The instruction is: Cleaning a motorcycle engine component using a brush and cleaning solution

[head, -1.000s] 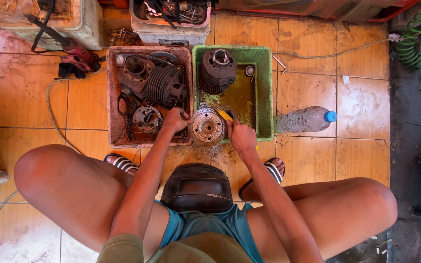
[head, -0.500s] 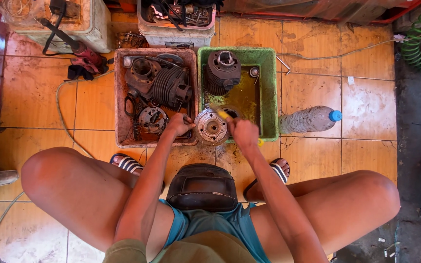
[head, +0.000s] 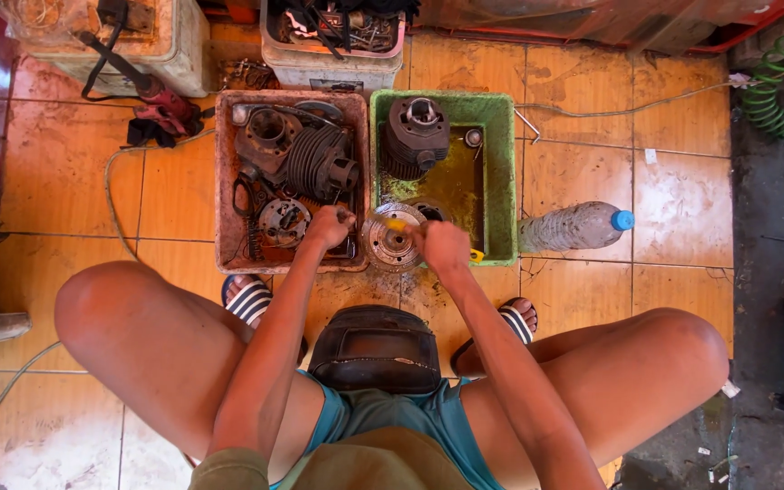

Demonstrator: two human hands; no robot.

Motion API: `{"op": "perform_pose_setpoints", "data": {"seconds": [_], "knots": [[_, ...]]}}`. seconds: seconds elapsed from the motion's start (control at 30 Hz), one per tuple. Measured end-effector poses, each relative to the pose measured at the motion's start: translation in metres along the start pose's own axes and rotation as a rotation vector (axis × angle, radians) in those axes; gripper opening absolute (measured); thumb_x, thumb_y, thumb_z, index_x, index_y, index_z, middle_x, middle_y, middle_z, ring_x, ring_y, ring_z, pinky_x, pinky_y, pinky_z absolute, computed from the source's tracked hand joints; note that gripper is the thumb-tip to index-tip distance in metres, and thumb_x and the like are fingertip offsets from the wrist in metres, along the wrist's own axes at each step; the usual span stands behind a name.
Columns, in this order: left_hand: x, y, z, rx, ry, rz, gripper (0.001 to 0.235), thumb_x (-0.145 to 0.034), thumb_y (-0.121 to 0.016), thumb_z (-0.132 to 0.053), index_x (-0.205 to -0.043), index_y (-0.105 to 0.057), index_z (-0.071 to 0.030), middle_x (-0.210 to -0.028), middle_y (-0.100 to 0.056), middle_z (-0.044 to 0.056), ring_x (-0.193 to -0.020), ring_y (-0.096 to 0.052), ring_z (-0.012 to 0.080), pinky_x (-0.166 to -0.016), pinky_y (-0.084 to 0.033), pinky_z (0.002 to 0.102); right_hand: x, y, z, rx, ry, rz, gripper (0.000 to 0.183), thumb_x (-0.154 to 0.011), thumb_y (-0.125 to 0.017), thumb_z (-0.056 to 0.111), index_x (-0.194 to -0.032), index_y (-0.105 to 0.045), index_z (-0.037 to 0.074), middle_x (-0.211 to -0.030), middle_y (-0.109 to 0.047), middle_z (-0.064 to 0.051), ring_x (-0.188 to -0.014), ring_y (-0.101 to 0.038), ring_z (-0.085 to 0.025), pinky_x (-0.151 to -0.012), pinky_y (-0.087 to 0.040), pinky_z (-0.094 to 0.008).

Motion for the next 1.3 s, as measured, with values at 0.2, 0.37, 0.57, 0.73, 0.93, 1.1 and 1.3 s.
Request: {"op": "perform_pose_setpoints", "data": {"seconds": [0.2,0.37,0.57,0.73,0.93,1.1,1.3], "knots": [[0.001,0.003,-0.012,-0.004,-0.002,-0.022,0.035,-0.107,-0.052,-0.033,-0.124,-0.072,-0.009,-0.103,-0.076,0.016,-0.096,-0.071,0.0318,-0.080,-0.058,0.044,0.002,0.001,0.008,0.006,0.098,0.097,0.037,-0.092,-0.058,0.059,-0.096,-0.082,0.031,-0.089,-0.080,-0.006,-0.095,-0.078,-0.031,-0.084,-0.062,-0.046],[-0.019,-0.023,0.009,-0.016,0.023,-0.031,0.034,-0.106,-0.053,-0.034,-0.124,-0.073,-0.014,-0.109,-0.075,0.016,-0.097,-0.072,0.0307,-0.079,-0.059,0.044,0.003,0.000,0.013,-0.003,0.057,0.053,0.034,-0.095,-0.058,0.052,-0.099,-0.082,0.028,-0.085,-0.079,-0.007,-0.089,-0.078,-0.033,-0.082,-0.061,-0.049],[-0.009,-0.020,-0.015,-0.061,0.027,-0.021,0.036,-0.105,-0.056,-0.035,-0.128,-0.072,-0.012,-0.116,-0.074,0.020,-0.105,-0.072,0.0348,-0.083,-0.060,0.048,-0.003,-0.001,0.014,0.012,0.185,0.173,0.030,-0.091,-0.067,0.051,-0.102,-0.082,0.027,-0.092,-0.081,-0.006,-0.100,-0.076,-0.033,-0.097,-0.054,-0.053],[0.004,-0.021,-0.028,-0.118,0.003,-0.005,0.031,-0.102,-0.060,-0.030,-0.125,-0.074,-0.013,-0.113,-0.074,0.017,-0.104,-0.072,0.0346,-0.081,-0.060,0.048,-0.012,-0.010,0.008,0.090,0.199,0.234,0.038,-0.094,-0.060,0.056,-0.111,-0.079,0.028,-0.103,-0.081,-0.002,-0.110,-0.073,-0.029,-0.108,-0.044,-0.053],[0.008,-0.026,-0.037,-0.278,-0.007,0.024,0.031,-0.097,-0.059,-0.013,-0.125,-0.073,-0.009,-0.110,-0.077,0.016,-0.103,-0.074,0.0345,-0.081,-0.062,0.050,-0.008,0.029,0.007,0.038,0.212,0.254,0.039,-0.098,-0.060,0.047,-0.112,-0.077,0.016,-0.105,-0.079,-0.010,-0.110,-0.071,-0.033,-0.110,-0.040,-0.057],[0.001,-0.053,-0.019,-0.510,0.034,0.139,0.027,-0.092,-0.064,-0.011,-0.116,-0.077,-0.012,-0.103,-0.078,0.015,-0.097,-0.075,0.0351,-0.082,-0.061,0.056,0.004,0.072,-0.009,0.104,0.219,0.232,0.042,-0.104,-0.053,0.044,-0.125,-0.074,0.014,-0.105,-0.079,-0.011,-0.111,-0.071,-0.034,-0.113,-0.036,-0.061],[0.045,-0.056,-0.034,-0.507,0.042,0.173,0.042,-0.095,-0.061,-0.013,-0.134,-0.066,0.000,-0.119,-0.073,0.023,-0.110,-0.071,0.0398,-0.090,-0.059,0.056,-0.001,0.069,-0.026,0.050,0.224,0.119,0.039,-0.104,-0.049,0.043,-0.120,-0.071,0.015,-0.097,-0.079,-0.012,-0.103,-0.073,-0.034,-0.107,-0.039,-0.056]]}}
Point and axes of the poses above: each hand's wrist, its own x-axis away from the middle knuckle, its own y-axis out of the back of the hand, z = x × y, the point moved 9 cm from there along -x, towards the middle knuckle
